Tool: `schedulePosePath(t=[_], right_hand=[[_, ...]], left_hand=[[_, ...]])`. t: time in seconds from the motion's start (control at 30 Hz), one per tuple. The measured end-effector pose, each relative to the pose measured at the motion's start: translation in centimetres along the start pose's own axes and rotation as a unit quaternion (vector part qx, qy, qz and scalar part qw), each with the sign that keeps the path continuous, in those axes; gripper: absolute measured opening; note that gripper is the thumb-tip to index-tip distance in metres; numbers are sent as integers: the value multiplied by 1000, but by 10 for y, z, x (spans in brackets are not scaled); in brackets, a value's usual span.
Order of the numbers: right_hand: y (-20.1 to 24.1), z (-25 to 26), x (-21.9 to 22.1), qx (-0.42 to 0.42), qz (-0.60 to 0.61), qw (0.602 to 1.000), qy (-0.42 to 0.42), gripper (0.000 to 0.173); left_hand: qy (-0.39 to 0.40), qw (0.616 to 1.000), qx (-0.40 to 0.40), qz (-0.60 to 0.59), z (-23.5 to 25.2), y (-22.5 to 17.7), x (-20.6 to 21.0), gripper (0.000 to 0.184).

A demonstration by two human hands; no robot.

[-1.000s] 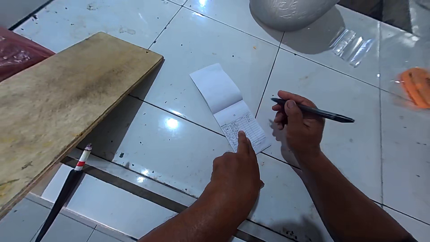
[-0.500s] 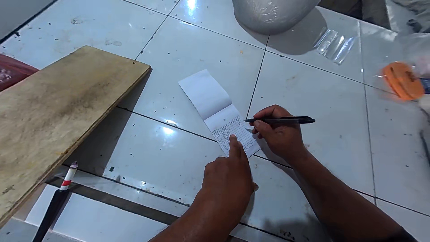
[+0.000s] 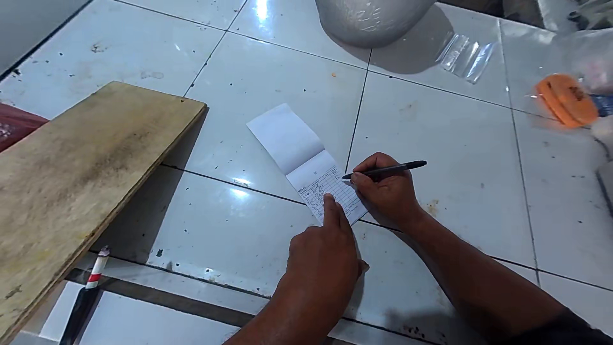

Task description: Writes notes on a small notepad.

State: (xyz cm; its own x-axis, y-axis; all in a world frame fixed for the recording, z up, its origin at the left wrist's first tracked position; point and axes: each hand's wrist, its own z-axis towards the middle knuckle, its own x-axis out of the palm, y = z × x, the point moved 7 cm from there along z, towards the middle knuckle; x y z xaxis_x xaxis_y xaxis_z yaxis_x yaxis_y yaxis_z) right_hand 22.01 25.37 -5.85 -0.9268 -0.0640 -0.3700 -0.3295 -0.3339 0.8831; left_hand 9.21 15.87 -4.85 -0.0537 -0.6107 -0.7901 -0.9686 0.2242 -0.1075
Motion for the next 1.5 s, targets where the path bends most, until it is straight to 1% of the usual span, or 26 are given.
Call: schedulePosePath(t=[0.17, 0.27, 0.37, 0.43, 0.53, 0.63, 0.7, 0.83, 1.0, 1.27, 1.43, 1.5], right_hand=[[9, 1, -3, -26, 38, 999, -6, 8], [7, 1, -2, -31, 28, 999, 1, 6], [7, 1, -2, -24, 26, 999, 5, 3], [6, 0, 0, -18, 25, 1000, 7, 3], [3, -1, 4, -18, -8, 1000, 13, 3], [2, -1, 4, -16, -13, 1000, 11, 4], [0, -1, 4, -9, 4, 1000, 11, 6], [-2, -1, 6, 8, 43, 999, 15, 6], [-2, -2, 7, 25, 39, 999, 10, 7], [-2, -2, 8, 16, 40, 999, 22, 6], [-5, 0, 6, 41, 72, 996, 25, 7], [-4, 1, 6, 33, 74, 996, 30, 7]], left_hand=[[-6, 1000, 1, 4, 0, 0, 0, 109], [-16, 1000, 5, -1, -1, 0, 0, 108], [-7, 1000, 3, -1, 0, 0, 0, 109], [-14, 1000, 2, 2, 0, 0, 0, 109], [-10, 1000, 2, 5, 0, 0, 0, 110], [-3, 1000, 0, 6, 0, 0, 1, 110], [0, 1000, -2, 4, 0, 0, 0, 110], [1, 1000, 0, 1, 0, 0, -1, 112], [4, 1000, -4, 1, 0, 0, -1, 110], [-1, 1000, 1, -11, 0, 1, -1, 109], [-1, 1000, 1, -13, -1, 1, -2, 109], [-2, 1000, 0, -8, -1, 1, -2, 110]])
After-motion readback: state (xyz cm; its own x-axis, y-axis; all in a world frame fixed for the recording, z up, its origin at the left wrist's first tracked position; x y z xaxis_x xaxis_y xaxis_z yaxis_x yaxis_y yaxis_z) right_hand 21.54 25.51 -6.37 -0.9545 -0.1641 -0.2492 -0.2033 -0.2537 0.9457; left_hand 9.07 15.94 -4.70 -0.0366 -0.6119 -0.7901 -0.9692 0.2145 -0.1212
